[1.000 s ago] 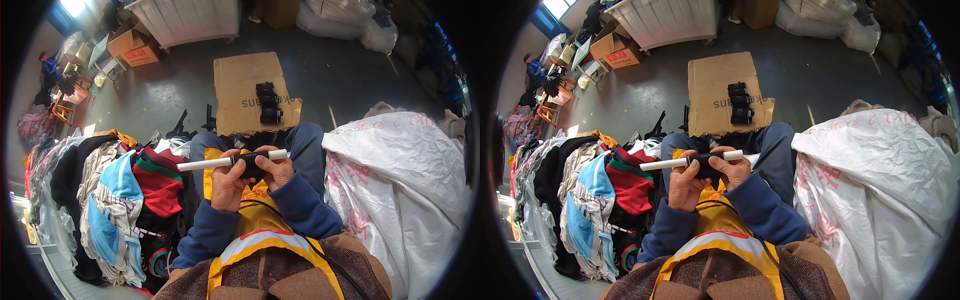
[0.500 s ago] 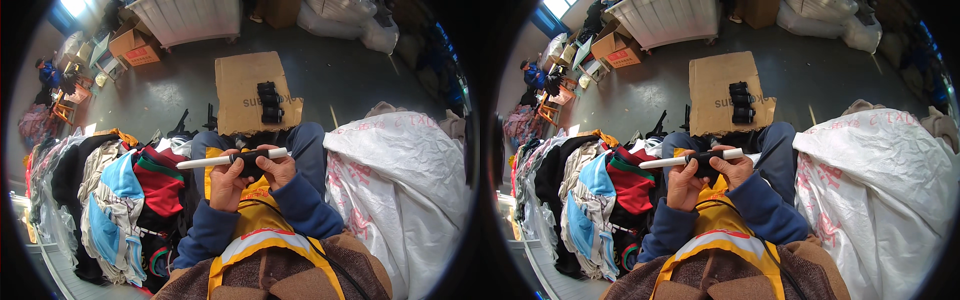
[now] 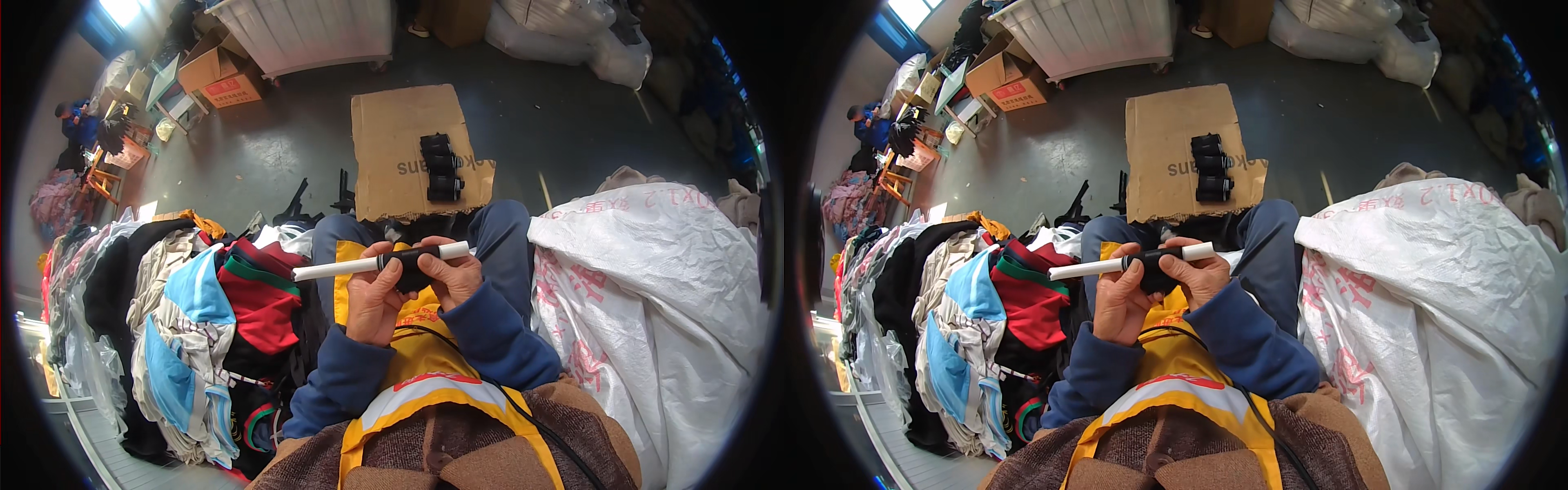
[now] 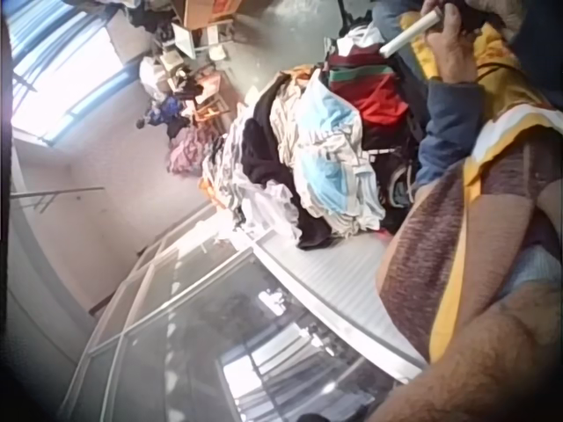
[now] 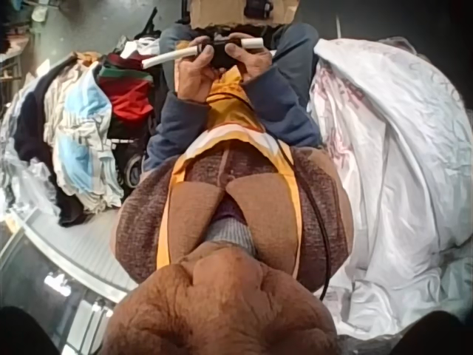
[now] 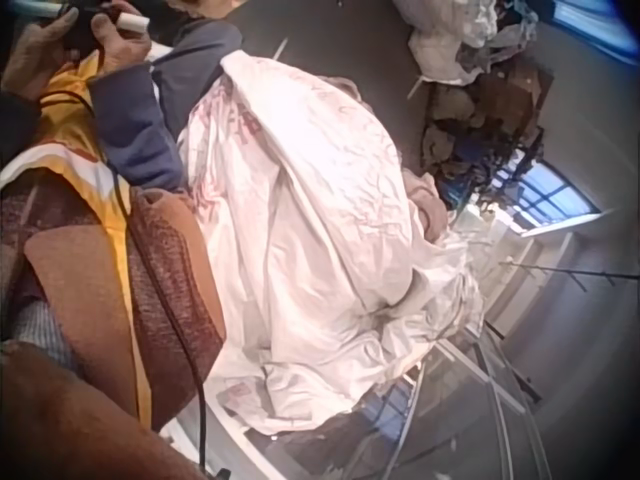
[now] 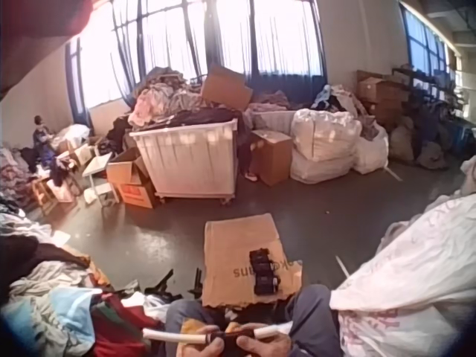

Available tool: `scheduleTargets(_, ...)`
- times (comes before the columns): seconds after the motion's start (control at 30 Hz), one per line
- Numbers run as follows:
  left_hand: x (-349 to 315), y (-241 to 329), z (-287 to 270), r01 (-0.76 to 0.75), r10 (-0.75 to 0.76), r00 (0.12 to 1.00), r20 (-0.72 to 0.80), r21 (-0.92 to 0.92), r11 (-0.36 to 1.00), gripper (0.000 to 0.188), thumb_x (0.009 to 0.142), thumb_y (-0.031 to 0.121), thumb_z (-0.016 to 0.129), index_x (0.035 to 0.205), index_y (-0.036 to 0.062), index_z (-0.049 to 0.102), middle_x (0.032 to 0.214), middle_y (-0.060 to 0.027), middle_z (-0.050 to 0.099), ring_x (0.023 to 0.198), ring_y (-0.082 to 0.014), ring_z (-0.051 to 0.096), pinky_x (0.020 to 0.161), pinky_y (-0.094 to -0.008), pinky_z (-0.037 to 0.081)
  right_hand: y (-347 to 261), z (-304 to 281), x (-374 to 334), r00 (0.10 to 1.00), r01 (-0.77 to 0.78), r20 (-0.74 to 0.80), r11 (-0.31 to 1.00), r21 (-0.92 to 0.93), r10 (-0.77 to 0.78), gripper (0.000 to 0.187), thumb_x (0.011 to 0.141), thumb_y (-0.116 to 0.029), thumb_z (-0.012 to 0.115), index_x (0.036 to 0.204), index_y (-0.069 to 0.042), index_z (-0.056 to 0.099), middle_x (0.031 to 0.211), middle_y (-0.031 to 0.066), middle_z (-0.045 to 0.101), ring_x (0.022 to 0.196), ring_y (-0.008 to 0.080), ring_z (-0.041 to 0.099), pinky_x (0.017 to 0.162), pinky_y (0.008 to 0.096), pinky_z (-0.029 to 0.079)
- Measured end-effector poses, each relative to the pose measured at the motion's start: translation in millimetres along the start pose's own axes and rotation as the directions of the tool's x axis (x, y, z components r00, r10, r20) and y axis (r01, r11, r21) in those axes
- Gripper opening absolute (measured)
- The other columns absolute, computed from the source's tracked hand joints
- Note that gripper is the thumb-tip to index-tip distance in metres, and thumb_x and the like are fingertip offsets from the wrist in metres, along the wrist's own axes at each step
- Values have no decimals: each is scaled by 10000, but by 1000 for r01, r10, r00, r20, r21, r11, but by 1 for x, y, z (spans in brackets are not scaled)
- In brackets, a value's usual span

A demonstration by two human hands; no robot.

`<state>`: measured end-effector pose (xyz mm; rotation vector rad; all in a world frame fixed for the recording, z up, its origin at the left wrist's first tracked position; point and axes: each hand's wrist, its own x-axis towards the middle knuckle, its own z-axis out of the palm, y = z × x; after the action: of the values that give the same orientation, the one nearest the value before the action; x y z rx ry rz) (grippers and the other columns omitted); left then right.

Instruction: Assemble a plastic clip onto a white structural pole while sitting among clothing inventory.

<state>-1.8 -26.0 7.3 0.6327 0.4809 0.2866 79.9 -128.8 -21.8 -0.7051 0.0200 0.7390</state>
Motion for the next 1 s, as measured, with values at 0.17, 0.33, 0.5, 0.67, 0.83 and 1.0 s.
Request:
scheduleTargets(0.17, 1, 1, -5, -6, 6, 1000, 13, 2, 1000, 265, 833, 87, 614, 1064, 65, 486, 936, -80, 568, 793, -174, 592, 569, -260, 504, -6, -1, 3, 1000, 8, 6, 1000, 0, -8, 342, 751, 38, 670, 1068, -16, 554, 983, 79, 597, 884, 158, 585, 797, 272, 507)
scheduleTargets(0.33, 3, 0, -5, -60, 60, 998, 24, 14, 998, 258, 830, 74, 614, 1054, 73, 486, 920, -73, 570, 807, -169, 593, 579, -262, 506, 8, -9, 6, 999, 30, 17, 996, 78, -31, 338, 755, -30, 695, 1060, -35, 550, 974, 56, 562, 853, 153, 575, 776, 269, 508)
scheduleTargets(0.5, 0, -1, 0, -6, 6, 999, 36, 15, 1000, 251, 835, 75, 606, 1057, 76, 487, 930, -77, 572, 789, -166, 590, 592, -272, 509, -1, -4, 1, 997, -65, -42, 997, 32, 66, 280, 769, -23, 677, 1026, -17, 566, 931, 97, 617, 853, 174, 606, 770, 287, 521)
scheduleTargets(0.67, 3, -3, -11, -19, 19, 1000, 6, -44, 999, 235, 849, 91, 590, 1062, 91, 490, 907, -66, 582, 763, -152, 593, 598, -280, 517, 5, -4, 2, 999, 43, -24, 999, -3, -43, 279, 768, -19, 678, 1022, -20, 563, 937, 90, 614, 858, 171, 601, 780, 282, 514)
scheduleTargets(0.83, 3, 2, -9, -56, 54, 997, -47, -54, 997, 226, 849, 95, 589, 1056, 98, 498, 894, -54, 582, 742, -148, 588, 598, -282, 515, 6, -21, 11, 997, 69, -31, 998, 1, -69, 339, 751, -98, 722, 1044, -47, 560, 948, 51, 597, 805, 130, 572, 758, 207, 461)
scheduleTargets(1.0, 3, -7, -14, -5, 5, 1000, 8, -18, 1000, 204, 867, 105, 561, 1057, 125, 491, 949, -43, 569, 825, -158, 578, 594, -283, 490, 9, -7, 3, 999, -10, 36, 998, -56, 12, 299, 770, -82, 697, 1035, -28, 568, 973, 68, 596, 870, 149, 578, 805, 244, 471)
